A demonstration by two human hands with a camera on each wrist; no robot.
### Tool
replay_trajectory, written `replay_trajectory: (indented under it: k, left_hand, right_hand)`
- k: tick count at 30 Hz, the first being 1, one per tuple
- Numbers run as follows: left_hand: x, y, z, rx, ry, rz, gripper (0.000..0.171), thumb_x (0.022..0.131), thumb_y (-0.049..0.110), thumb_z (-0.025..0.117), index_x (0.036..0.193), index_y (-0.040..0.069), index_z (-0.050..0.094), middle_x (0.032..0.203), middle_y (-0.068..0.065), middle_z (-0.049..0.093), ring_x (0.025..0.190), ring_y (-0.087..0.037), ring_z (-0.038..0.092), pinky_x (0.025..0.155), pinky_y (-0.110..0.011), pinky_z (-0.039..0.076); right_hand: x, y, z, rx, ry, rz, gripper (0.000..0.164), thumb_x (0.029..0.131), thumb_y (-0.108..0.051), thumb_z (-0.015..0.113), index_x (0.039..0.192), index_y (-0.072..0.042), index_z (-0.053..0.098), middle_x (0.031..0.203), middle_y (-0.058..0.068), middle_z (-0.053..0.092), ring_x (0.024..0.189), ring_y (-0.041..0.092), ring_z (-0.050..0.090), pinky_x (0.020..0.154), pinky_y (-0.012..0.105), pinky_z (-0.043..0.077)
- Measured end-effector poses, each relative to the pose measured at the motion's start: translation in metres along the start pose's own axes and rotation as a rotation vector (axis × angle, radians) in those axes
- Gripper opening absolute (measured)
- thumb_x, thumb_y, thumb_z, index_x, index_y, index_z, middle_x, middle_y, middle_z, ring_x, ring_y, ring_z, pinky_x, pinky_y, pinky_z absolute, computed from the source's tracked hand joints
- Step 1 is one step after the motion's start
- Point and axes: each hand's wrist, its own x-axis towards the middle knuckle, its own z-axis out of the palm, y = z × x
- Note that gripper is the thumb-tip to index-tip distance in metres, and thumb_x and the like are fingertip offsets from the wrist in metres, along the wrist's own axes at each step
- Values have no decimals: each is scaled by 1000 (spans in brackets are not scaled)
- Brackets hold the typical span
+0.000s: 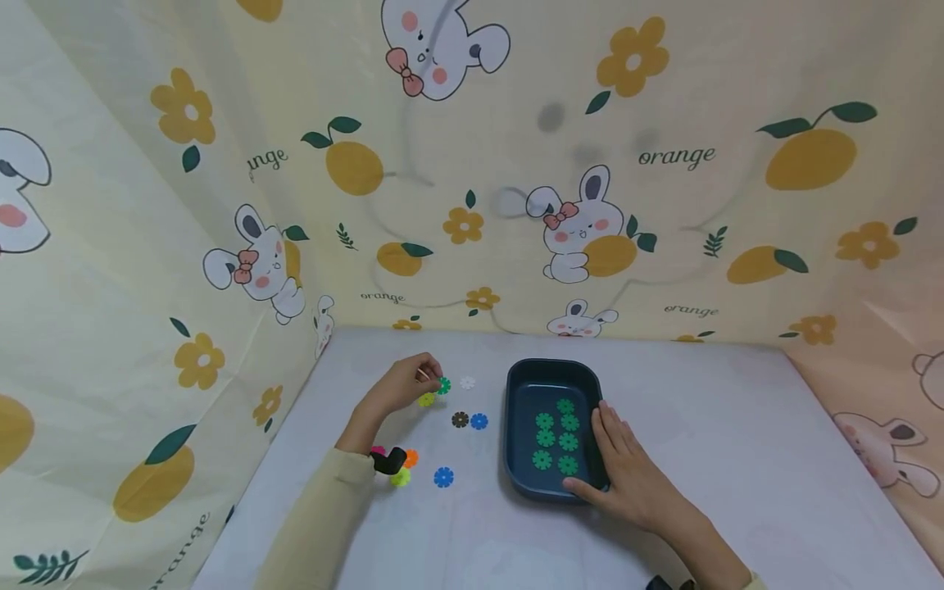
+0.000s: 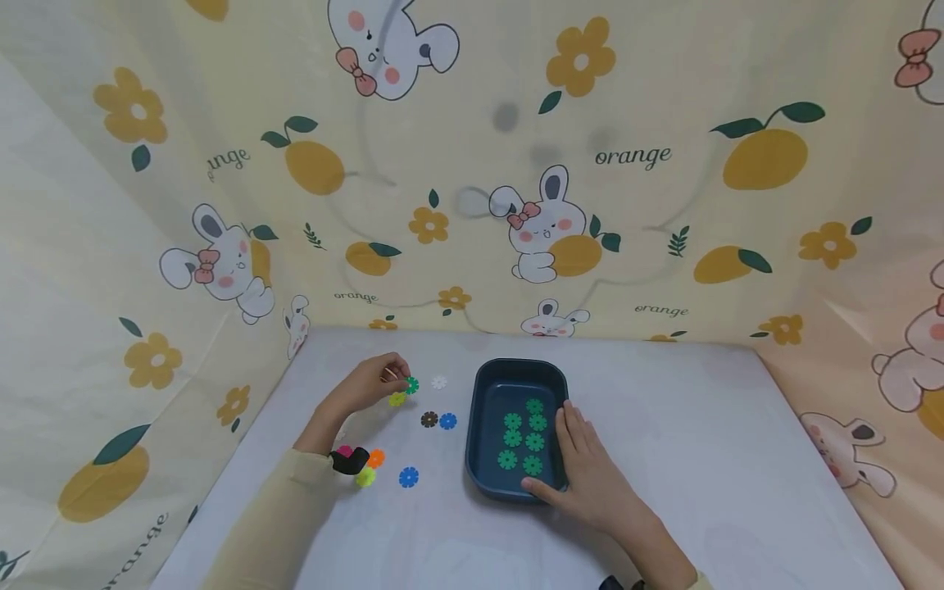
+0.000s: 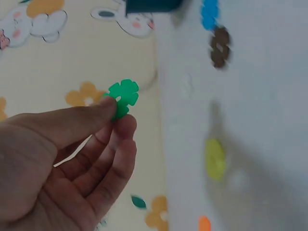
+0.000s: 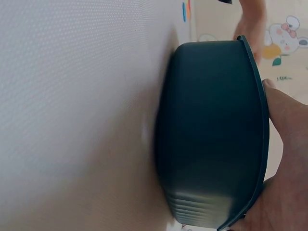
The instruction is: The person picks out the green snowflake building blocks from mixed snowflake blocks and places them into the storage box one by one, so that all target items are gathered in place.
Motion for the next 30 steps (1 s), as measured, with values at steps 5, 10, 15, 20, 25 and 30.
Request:
replay_trajectory:
  k: [5, 10, 15, 20, 25, 30]
  left_hand:
    - [12, 23, 8, -54, -38, 115, 10, 101, 13, 76, 108, 12, 70, 102, -1, 71, 92, -17, 66, 82, -33, 58]
    - [23, 46, 19, -109, -108, 185, 11, 101, 13, 77, 110, 11, 71, 102, -2, 72, 94, -25, 72, 80, -29, 59]
    - [40, 66, 33, -135, -182, 254, 11, 100, 13, 79, 110, 12, 73, 102, -2, 74, 94, -30, 74, 85, -35, 61]
    - [60, 80, 50, -120, -250, 312, 10, 99, 14, 80, 108, 14, 76, 100, 1, 74, 90, -19, 72, 87, -42, 61]
    - [75, 91, 64, -92, -292, 343, 9, 99, 15, 80, 107, 14, 77, 100, 4, 75, 91, -12, 70, 85, -29, 58]
    - [85, 103, 76, -29, -316, 385, 9, 99, 12, 79, 108, 11, 77, 98, 2, 75, 87, -8, 68, 82, -21, 55]
  right_hand:
    - [0, 0, 0, 2, -10, 5, 123, 90, -76, 68, 167, 6, 18, 177, 25, 9, 164, 43, 12, 127, 64, 21]
    - [0, 1, 0, 5, -11, 5, 123, 90, -76, 68, 167, 6, 19, 177, 24, 9, 164, 44, 13, 127, 65, 21]
    - [1, 2, 1, -10, -20, 16, 124, 89, -77, 68, 168, 5, 18, 178, 23, 7, 164, 44, 13, 127, 64, 21]
    - [1, 4, 2, -4, -21, 13, 124, 90, -78, 67, 167, 6, 20, 178, 24, 8, 164, 44, 13, 127, 65, 20]
    - [1, 4, 3, 5, -17, 9, 123, 90, -78, 67, 167, 7, 20, 177, 24, 9, 164, 44, 13, 127, 65, 21]
    - [-1, 3, 2, 6, -13, 6, 124, 90, -79, 67, 167, 6, 21, 178, 24, 9, 164, 42, 13, 127, 65, 21]
